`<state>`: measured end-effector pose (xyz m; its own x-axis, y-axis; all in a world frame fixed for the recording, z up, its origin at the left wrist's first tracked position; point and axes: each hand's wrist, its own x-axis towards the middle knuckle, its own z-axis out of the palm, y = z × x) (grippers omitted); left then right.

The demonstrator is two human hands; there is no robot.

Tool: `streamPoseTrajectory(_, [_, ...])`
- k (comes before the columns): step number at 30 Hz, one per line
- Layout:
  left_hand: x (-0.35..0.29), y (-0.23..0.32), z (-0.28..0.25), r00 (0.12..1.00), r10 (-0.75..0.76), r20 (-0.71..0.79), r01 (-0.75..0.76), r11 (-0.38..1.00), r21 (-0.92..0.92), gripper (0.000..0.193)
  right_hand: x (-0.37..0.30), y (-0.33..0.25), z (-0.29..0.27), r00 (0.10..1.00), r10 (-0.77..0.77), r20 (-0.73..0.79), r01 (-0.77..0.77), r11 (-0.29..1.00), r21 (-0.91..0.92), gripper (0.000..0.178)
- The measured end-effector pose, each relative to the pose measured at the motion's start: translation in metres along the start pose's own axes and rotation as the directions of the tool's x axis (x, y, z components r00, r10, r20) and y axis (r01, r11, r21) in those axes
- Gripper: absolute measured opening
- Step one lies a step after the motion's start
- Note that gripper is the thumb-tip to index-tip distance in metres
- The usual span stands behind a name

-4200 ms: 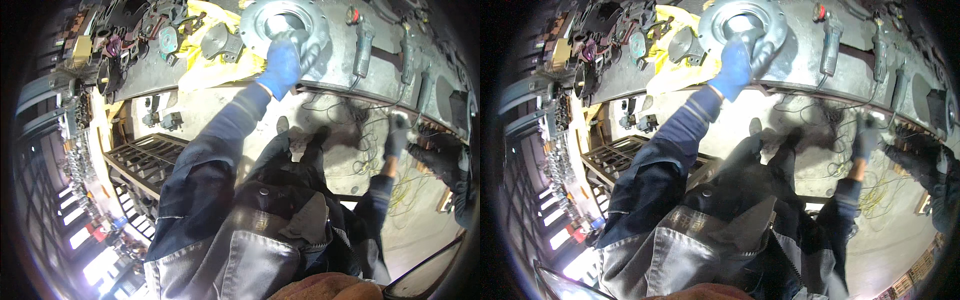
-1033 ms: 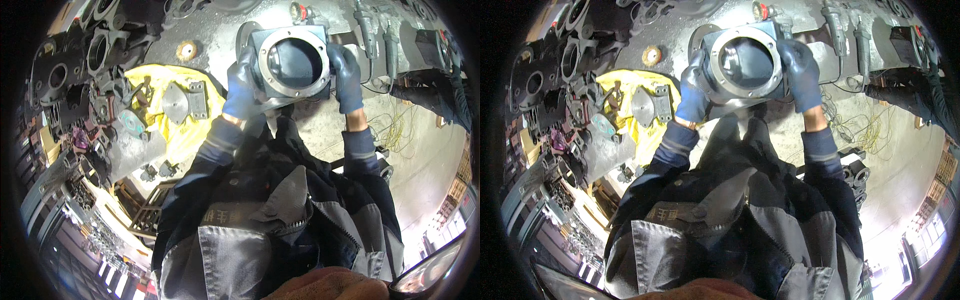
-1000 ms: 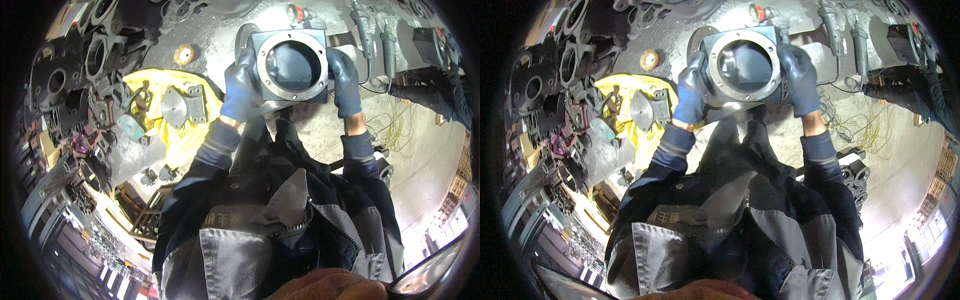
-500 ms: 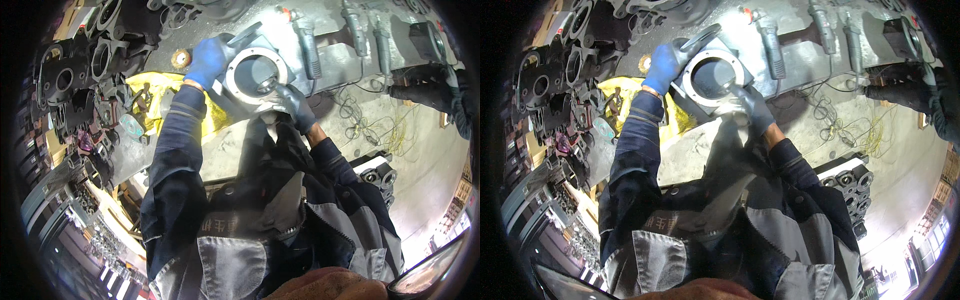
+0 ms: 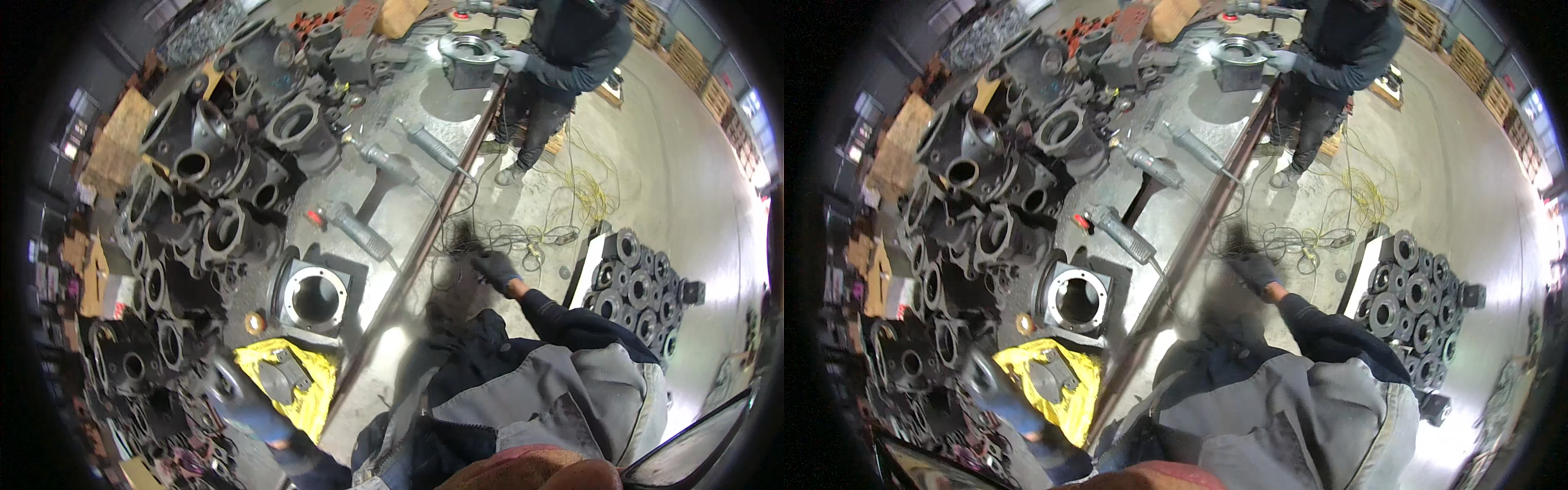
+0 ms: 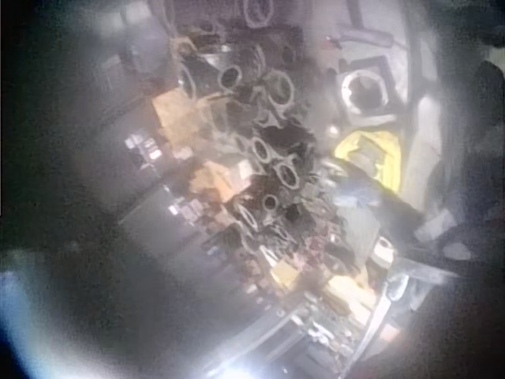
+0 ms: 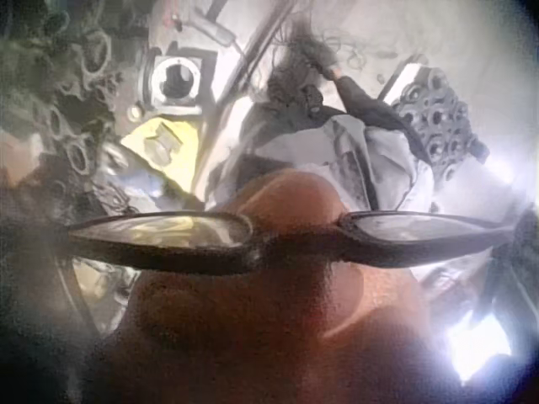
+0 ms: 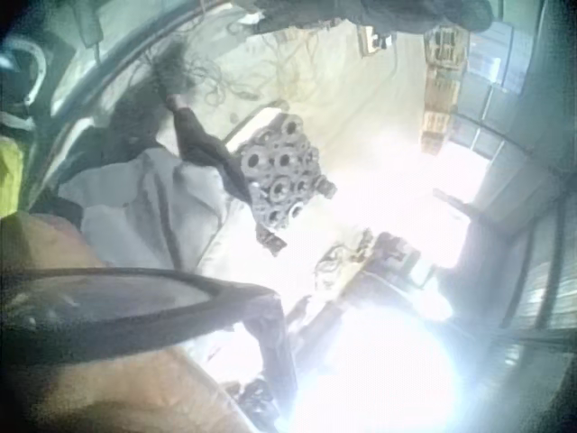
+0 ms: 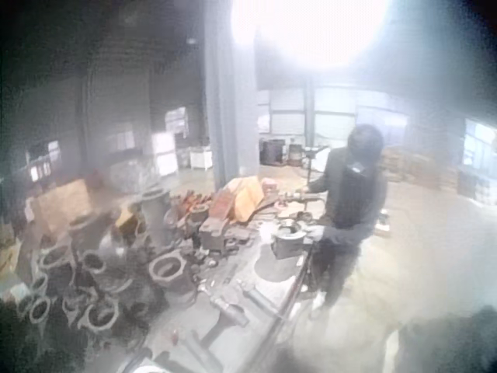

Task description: The person uses an angle grinder to smooth the surface of a metal part on a workbench. They hold the part steady with one hand while operating the grinder with the other, moving the tool across the surface repeatedly.

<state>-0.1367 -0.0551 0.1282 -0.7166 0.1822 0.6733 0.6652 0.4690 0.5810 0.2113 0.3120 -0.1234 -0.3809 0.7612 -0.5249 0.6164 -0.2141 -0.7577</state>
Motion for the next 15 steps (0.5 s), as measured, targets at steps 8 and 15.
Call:
streamPoseTrajectory(8, [-0.211, -0.038, -0.051, 0.945, -0.175, 0.276, 0.134, 0.977, 0.163, 0.031, -0.060, 0.077, -0.017, 0.978, 0.206, 0.012, -0.204, 0.957, 0.207, 0.034])
streamPoseTrajectory(15, [-0.352, -0.106, -0.087, 0.383, -0.910, 0.157, 0.924, 0.376, -0.072, 0.018, -0.086, 0.102, 0.012, 0.999, 0.016, -0.035, -0.021, 0.988, -0.151, 0.038])
